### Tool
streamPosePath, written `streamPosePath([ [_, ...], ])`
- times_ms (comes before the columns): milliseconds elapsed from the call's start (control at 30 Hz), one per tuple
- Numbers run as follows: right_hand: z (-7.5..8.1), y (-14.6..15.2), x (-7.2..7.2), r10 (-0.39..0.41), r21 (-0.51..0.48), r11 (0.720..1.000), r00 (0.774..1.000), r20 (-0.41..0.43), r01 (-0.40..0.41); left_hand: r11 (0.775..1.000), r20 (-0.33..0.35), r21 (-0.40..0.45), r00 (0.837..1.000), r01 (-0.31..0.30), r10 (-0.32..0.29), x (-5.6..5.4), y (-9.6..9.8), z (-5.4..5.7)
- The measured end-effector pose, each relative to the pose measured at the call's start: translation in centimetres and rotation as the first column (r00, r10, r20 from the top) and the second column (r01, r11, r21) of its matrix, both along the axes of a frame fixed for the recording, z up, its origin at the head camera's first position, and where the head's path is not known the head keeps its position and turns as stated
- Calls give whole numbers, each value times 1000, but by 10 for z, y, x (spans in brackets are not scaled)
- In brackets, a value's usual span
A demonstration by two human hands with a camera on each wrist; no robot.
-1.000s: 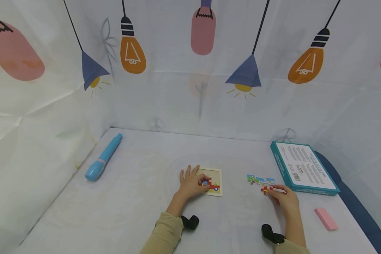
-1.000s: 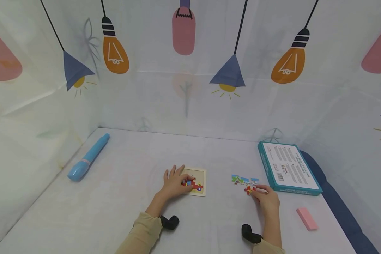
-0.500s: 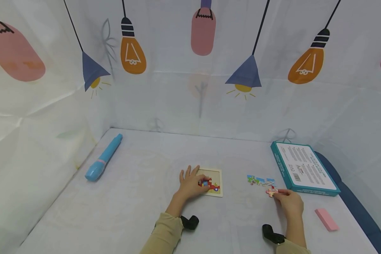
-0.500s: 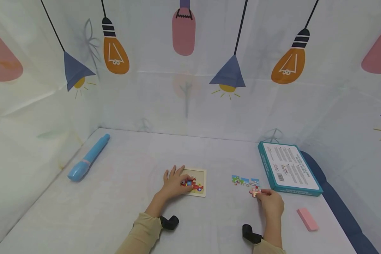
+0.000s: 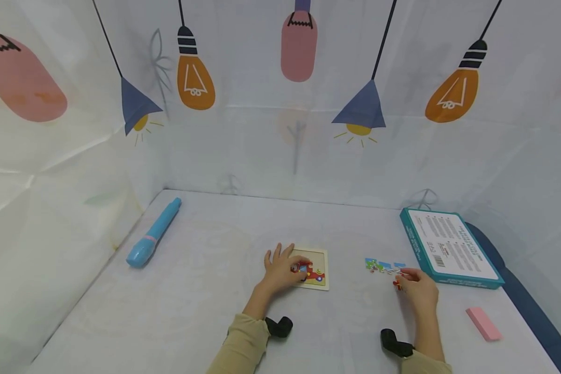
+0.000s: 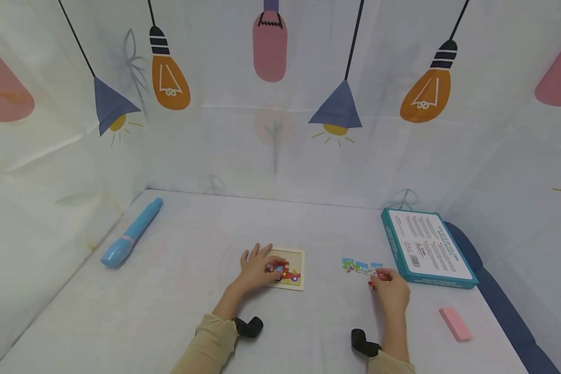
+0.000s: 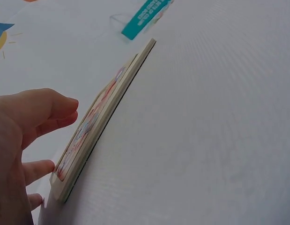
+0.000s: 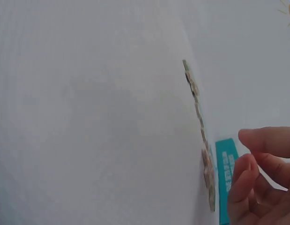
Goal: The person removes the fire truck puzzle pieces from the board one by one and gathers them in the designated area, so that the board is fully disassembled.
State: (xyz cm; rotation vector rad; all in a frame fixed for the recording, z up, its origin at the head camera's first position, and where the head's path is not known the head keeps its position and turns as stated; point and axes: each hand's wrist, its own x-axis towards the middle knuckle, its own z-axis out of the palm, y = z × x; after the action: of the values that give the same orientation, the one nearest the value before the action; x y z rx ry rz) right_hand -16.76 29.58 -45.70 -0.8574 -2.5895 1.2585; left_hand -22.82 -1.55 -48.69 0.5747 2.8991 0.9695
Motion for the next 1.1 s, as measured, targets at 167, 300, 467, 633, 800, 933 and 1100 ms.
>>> streamPosePath([
  [167, 7, -20, -7, 47, -62, 997, 998, -37, -49, 1000, 7, 27, 1000, 1, -2, -1, -2, 2],
  [300, 9, -38, -14, 92, -80, 992, 994, -65, -97, 1000, -1, 18, 1000, -21, 21, -2, -4, 4],
  [467, 9, -58, -22, 159, -77, 982, 978, -137, -171, 999, -16, -21, 999, -50, 49, -4, -8, 1],
  [633, 7, -76, -29, 220, -102, 966, 962, -159, -238, 999, -4, -7, 999, -53, 53, -6, -11, -2],
  [800, 4, -96, -34, 266, -135, 949, 953, -148, -286, 999, 5, -10, 999, -50, 50, -6, -13, -4],
  [933, 2, -111, -39, 292, -147, 937, 940, -176, -318, 998, 5, -15, 998, -56, 56, -6, -14, -4],
  [1100, 2, -125, -41, 319, -156, 925, 931, -176, -347, 995, -9, -45, 996, -86, 86, -6, -14, -5],
])
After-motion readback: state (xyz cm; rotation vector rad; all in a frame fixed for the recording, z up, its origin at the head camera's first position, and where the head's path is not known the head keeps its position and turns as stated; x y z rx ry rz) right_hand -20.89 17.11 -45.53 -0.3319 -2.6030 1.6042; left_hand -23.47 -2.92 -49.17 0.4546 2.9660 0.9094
